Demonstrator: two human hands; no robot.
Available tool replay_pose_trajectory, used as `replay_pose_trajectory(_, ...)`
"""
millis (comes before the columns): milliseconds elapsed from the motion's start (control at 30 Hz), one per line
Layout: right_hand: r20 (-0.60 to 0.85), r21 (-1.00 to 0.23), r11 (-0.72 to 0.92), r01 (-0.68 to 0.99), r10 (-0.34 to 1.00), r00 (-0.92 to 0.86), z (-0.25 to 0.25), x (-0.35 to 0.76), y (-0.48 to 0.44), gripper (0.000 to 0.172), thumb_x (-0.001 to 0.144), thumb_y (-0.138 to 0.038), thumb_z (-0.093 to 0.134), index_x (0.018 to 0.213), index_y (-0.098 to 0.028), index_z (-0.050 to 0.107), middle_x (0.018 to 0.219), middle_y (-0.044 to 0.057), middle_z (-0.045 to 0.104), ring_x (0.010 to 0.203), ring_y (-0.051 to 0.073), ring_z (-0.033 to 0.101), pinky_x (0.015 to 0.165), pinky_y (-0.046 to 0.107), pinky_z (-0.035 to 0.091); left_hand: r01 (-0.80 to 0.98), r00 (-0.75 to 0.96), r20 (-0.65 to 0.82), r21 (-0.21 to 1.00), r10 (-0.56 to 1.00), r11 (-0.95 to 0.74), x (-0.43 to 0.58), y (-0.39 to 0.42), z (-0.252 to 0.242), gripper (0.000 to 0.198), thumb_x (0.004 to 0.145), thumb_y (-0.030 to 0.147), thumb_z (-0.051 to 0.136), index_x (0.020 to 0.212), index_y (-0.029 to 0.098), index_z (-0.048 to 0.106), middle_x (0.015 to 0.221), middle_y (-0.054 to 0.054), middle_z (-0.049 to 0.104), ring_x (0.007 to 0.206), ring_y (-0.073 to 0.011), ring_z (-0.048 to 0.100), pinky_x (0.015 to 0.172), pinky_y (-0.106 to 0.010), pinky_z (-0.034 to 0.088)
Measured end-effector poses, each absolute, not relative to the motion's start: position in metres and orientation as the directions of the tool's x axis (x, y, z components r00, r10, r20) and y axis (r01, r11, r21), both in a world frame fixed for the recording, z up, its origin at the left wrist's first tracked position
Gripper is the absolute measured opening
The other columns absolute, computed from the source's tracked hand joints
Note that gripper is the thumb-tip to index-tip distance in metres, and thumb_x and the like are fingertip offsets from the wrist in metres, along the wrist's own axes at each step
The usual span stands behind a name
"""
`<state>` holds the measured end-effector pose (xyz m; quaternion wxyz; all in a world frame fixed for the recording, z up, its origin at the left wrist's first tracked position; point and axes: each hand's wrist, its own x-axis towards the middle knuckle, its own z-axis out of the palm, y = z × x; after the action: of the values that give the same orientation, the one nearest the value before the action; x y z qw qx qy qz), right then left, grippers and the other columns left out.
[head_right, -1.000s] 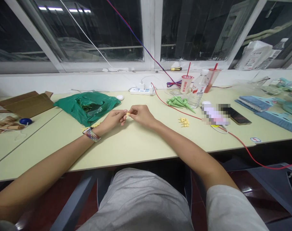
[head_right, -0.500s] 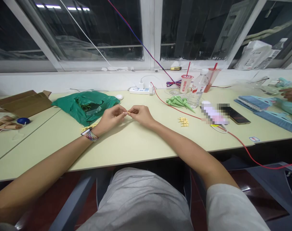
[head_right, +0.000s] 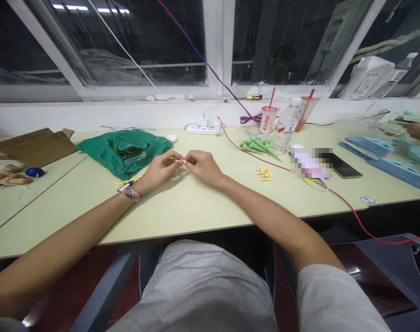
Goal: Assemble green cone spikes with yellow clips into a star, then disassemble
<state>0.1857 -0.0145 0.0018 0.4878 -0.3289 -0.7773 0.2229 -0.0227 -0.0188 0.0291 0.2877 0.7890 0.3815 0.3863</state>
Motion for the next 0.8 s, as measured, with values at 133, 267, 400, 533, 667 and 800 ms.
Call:
replay_pose_trajectory(133,0.63,-0.659,0.694,0.29,0.72,-0.291,0.0015,0.1869,-0.0125,0.013,0.095,-0.032,0.068,0.089,-0.021,0.07,0.091,0.005,0.075,0.082,0.019,0.068,0.08,0.032,0.055,0.394,0.436,0.332,0.765,0.836,-0.51,-0.0239,-0.0176,0.0285,0.046,0.1,0.058,0.061,0.079,0.018,0.066,0.063,-0.001,0.06,0.059,-0.0152,0.057,0.059,-0.028,0.044)
replay_pose_trajectory(267,0.632,-0.647,0.701,0.299,0.713,-0.304,0.0012,0.1872,-0.0124,0.013,0.095,-0.033,0.067,0.09,-0.021,0.07,0.092,0.005,0.073,0.083,0.019,0.068,0.082,0.032,0.055,0.372,0.419,0.337,0.784,0.843,-0.498,-0.0235,-0.0166,0.0254,0.053,0.106,0.059,0.05,0.074,0.019,0.062,0.064,-0.001,0.058,0.06,-0.0152,0.056,0.06,-0.029,0.045)
replay_pose_trajectory(400,0.618,-0.665,0.684,0.3,0.73,-0.292,0.001,0.1875,-0.0119,0.011,0.094,-0.031,0.067,0.089,-0.021,0.069,0.09,0.005,0.074,0.081,0.019,0.068,0.081,0.033,0.055,0.271,0.384,0.387,0.821,0.838,-0.503,-0.0232,-0.0153,0.0233,0.031,0.098,0.052,0.069,0.1,0.022,0.063,0.07,0.003,0.056,0.056,-0.0137,0.053,0.052,-0.027,0.043)
replay_pose_trajectory(533,0.595,-0.693,0.661,0.287,0.75,-0.289,0.0002,0.1879,-0.0109,0.01,0.092,-0.031,0.069,0.088,-0.021,0.069,0.089,0.004,0.075,0.08,0.019,0.069,0.08,0.033,0.056,0.269,0.392,0.373,0.828,0.841,-0.492,-0.0249,-0.014,0.0244,0.029,0.098,0.05,0.069,0.096,0.022,0.063,0.072,0.002,0.058,0.055,-0.0126,0.052,0.051,-0.027,0.042)
replay_pose_trajectory(667,0.611,-0.679,0.677,0.283,0.735,-0.295,-0.0003,0.1883,-0.0109,0.01,0.092,-0.029,0.067,0.087,-0.021,0.069,0.087,0.004,0.074,0.078,0.018,0.068,0.078,0.032,0.055,0.332,0.404,0.331,0.816,0.853,-0.473,-0.0249,-0.016,0.0285,0.029,0.095,0.05,0.071,0.096,0.021,0.066,0.064,0.003,0.057,0.053,-0.0132,0.05,0.052,-0.028,0.04)
replay_pose_trajectory(800,0.605,-0.662,0.684,0.308,0.729,-0.319,0.0003,0.1883,-0.0116,0.008,0.092,-0.027,0.067,0.088,-0.021,0.069,0.088,0.004,0.075,0.079,0.018,0.067,0.077,0.031,0.054,0.385,0.376,0.335,0.791,0.864,-0.474,-0.0249,-0.0157,0.0298,0.035,0.095,0.053,0.069,0.085,0.02,0.067,0.059,0.003,0.054,0.052,-0.0129,0.047,0.053,-0.028,0.035)
